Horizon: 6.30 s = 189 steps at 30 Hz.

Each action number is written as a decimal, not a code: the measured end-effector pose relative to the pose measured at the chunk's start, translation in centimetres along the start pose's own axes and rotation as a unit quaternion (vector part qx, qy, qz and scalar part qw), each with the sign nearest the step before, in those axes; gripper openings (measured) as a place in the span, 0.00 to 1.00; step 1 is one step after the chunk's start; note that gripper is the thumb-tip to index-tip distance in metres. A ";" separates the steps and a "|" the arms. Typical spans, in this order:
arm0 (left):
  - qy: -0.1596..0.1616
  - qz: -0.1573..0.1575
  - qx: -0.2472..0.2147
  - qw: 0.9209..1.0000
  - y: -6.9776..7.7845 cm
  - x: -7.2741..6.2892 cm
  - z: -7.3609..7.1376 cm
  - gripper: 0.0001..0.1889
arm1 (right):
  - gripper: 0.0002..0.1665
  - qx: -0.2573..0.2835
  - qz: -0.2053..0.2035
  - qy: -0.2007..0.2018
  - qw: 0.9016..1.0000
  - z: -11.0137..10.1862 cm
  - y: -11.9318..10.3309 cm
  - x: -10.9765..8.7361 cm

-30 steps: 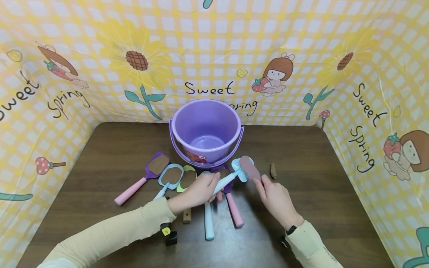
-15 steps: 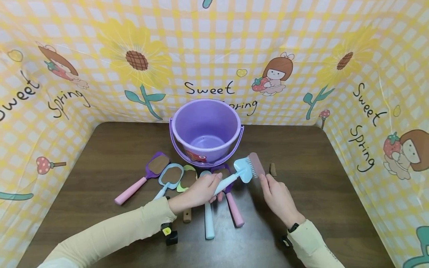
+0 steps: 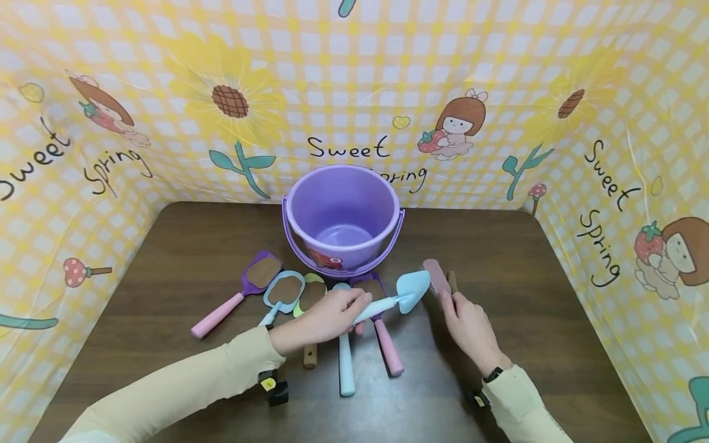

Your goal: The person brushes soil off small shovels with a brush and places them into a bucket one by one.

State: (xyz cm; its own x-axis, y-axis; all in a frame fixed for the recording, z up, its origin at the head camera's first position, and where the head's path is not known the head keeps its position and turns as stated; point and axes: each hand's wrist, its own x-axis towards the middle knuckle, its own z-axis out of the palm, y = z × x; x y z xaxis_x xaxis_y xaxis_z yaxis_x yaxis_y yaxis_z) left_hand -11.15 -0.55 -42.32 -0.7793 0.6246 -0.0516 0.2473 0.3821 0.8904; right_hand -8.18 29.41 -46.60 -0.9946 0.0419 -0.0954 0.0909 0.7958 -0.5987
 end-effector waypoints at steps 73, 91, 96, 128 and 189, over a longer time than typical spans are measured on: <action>0.286 0.039 0.305 0.908 2.1 2.5 -11.9 0.12 | 0.24 -0.033 -0.021 -0.039 0.998 1.7 -0.3 -0.6; 0.348 0.072 0.292 0.888 1.0 1.5 -12.4 0.11 | 0.24 -0.036 -0.022 -0.043 0.998 1.7 -0.2 -0.6; 0.384 0.123 0.310 0.861 1.3 0.9 -11.5 0.10 | 0.25 -0.036 -0.024 -0.045 0.998 1.7 -0.2 -0.6; 0.029 0.192 0.465 0.864 -1.0 -0.3 1.7 0.06 | 0.23 -0.042 -0.034 -0.044 0.998 1.7 -0.2 -0.6; -0.090 -0.003 0.226 0.970 -0.4 0.5 2.6 0.05 | 0.24 -0.042 -0.051 -0.007 0.998 1.0 0.5 -1.3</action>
State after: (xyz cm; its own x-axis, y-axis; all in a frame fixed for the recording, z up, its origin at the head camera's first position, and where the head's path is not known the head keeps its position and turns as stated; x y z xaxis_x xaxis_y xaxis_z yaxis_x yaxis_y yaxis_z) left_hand -10.14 1.31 -43.89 -0.6779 0.7153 -0.1699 0.5025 0.6195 0.6031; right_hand -6.81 29.20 -47.60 -0.9976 -0.0494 -0.0482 -0.0159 0.8437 -0.5366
